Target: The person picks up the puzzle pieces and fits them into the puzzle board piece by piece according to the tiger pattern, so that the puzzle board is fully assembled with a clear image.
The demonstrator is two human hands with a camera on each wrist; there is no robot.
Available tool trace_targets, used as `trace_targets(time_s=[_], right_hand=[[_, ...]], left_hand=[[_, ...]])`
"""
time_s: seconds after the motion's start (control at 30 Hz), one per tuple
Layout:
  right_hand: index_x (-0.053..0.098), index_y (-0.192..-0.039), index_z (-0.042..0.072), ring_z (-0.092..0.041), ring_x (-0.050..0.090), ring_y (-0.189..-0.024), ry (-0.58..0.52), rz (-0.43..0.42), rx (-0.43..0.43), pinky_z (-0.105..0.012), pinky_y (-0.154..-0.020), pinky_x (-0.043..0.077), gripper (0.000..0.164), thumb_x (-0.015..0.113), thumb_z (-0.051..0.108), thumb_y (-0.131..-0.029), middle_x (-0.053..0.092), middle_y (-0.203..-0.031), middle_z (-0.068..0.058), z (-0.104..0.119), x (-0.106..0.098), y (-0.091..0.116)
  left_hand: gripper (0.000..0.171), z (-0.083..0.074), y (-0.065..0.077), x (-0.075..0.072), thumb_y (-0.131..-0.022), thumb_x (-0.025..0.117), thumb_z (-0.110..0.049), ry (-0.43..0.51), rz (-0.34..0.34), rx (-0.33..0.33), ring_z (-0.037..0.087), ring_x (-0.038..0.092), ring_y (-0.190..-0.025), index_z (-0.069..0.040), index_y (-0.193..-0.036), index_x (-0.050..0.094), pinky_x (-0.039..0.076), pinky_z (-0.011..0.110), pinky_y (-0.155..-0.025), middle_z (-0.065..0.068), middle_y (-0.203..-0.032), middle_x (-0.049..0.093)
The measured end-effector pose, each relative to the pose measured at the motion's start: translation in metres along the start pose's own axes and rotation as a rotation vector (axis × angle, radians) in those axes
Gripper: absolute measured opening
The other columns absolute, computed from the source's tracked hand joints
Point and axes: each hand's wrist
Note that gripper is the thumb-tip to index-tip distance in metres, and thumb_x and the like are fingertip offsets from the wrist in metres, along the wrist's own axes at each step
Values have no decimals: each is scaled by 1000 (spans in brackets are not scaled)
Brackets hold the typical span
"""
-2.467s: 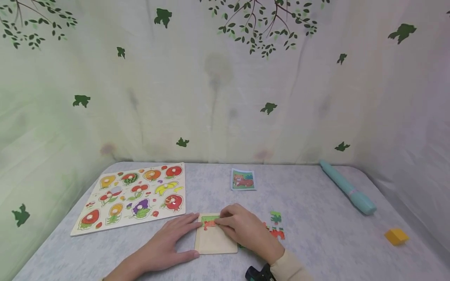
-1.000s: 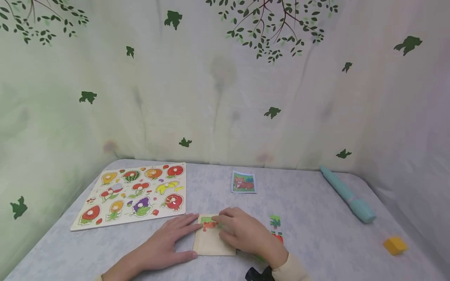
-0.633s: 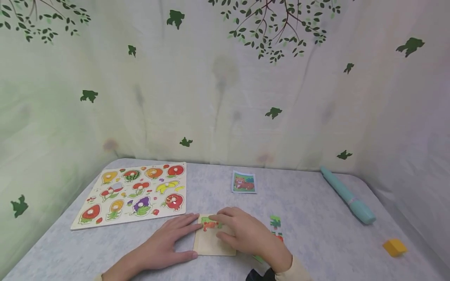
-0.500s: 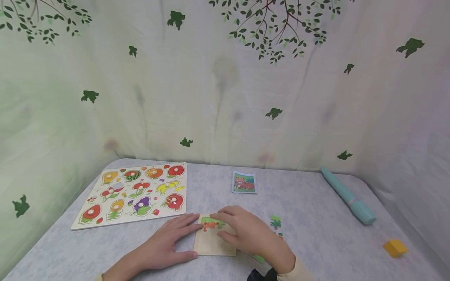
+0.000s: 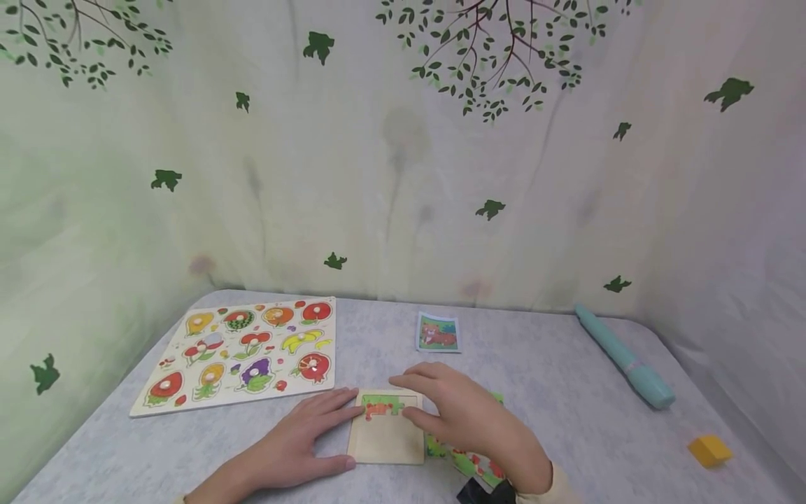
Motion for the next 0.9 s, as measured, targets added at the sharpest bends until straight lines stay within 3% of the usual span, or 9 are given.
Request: trace_targets(time_s=[0.47,0.9], right_hand=[[64,-141,24,-13,62,-120,-10,-20,-33,-36,-95,58,42,71,24,-100,65,-133,8,-7,-12,7],[66,-138,21,-22,64,-123,18,-44,24,-40,-93,59,41,74,22,-97,66,-135,3,-20,-21,12]], left_hand=[[69,-2,0,0,-91,63,-69,-7,-3,0,27,37,-151,-32,-149,55,31,62,-119,-5,-163,41],[69,-1,0,0,-91,63,-68,-10,0,-1,27,36,-151,-33,-150,55,31,61,-119,-5,-163,41]])
Point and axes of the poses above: each hand's wrist, its own y-axis away from the middle knuckle, its own x-axis out of the palm, z = x × y
